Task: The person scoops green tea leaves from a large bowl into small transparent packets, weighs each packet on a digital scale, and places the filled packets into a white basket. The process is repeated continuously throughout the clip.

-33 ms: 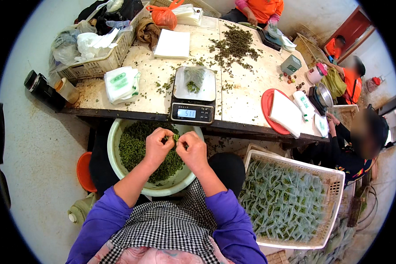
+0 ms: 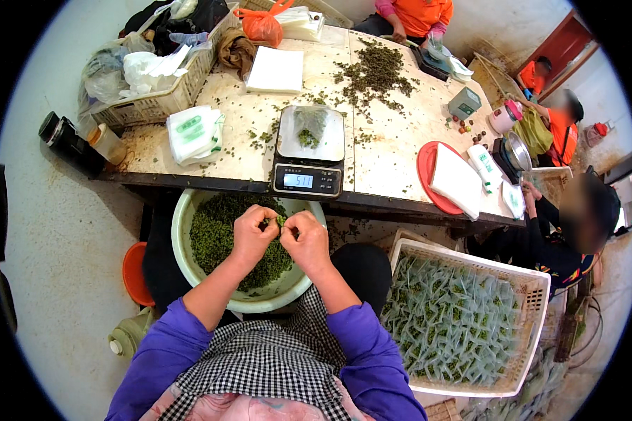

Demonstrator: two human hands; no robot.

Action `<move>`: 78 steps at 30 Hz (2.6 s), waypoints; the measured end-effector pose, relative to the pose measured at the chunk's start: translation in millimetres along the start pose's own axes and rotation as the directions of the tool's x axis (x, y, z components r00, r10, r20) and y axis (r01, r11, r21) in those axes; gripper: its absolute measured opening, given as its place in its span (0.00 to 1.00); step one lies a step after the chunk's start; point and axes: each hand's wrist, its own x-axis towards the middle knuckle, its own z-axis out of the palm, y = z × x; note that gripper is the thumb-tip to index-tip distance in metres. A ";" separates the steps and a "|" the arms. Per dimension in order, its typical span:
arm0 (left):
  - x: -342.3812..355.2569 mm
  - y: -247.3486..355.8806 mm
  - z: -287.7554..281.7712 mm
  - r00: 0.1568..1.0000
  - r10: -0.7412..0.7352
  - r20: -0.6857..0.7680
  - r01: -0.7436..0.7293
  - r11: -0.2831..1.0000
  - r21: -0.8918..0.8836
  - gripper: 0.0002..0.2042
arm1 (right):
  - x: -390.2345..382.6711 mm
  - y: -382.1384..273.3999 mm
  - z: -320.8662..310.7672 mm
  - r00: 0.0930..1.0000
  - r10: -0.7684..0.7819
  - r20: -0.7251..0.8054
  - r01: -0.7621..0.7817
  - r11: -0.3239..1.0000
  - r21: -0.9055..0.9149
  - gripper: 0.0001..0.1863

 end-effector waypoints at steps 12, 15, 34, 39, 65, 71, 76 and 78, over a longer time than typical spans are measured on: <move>12.3 -19.9 -18.1 0.708 -0.561 0.430 0.622 0.206 -0.756 0.02 | 11.6 26.9 -9.4 0.970 0.204 -0.130 -0.169 0.957 0.236 0.04; 5.9 -17.2 -12.6 0.664 -0.558 0.498 0.667 0.142 -0.731 0.07 | 0.0 25.4 -15.4 0.971 0.209 -0.118 -0.188 0.968 0.164 0.04; 28.8 -1.3 15.0 0.765 -0.505 0.400 0.616 0.391 -0.684 0.09 | -14.7 49.4 -25.0 0.905 0.415 -0.088 -0.333 0.823 0.460 0.03; 12.7 0.3 15.2 0.804 -0.355 0.476 0.594 0.511 -0.622 0.16 | -17.7 39.2 -22.6 0.933 0.359 -0.037 -0.301 0.830 0.469 0.03; 42.8 7.8 27.5 0.983 0.145 -0.116 -0.135 0.986 0.094 0.05 | -39.2 36.5 0.8 0.992 0.119 0.044 -0.111 0.982 -0.151 0.05; 136.2 18.9 53.7 0.889 0.443 -0.117 -0.340 0.809 0.479 0.11 | -49.0 41.1 20.4 0.965 0.053 0.257 0.034 0.946 -0.321 0.03; 114.7 17.1 41.8 0.945 0.312 -0.099 -0.251 0.885 0.391 0.15 | -60.2 53.7 20.3 0.956 0.015 0.292 0.100 0.921 -0.375 0.02; 86.6 10.8 24.4 0.985 0.121 -0.123 -0.103 0.985 0.140 0.10 | -54.6 57.0 3.7 0.955 0.018 0.297 0.101 0.919 -0.382 0.02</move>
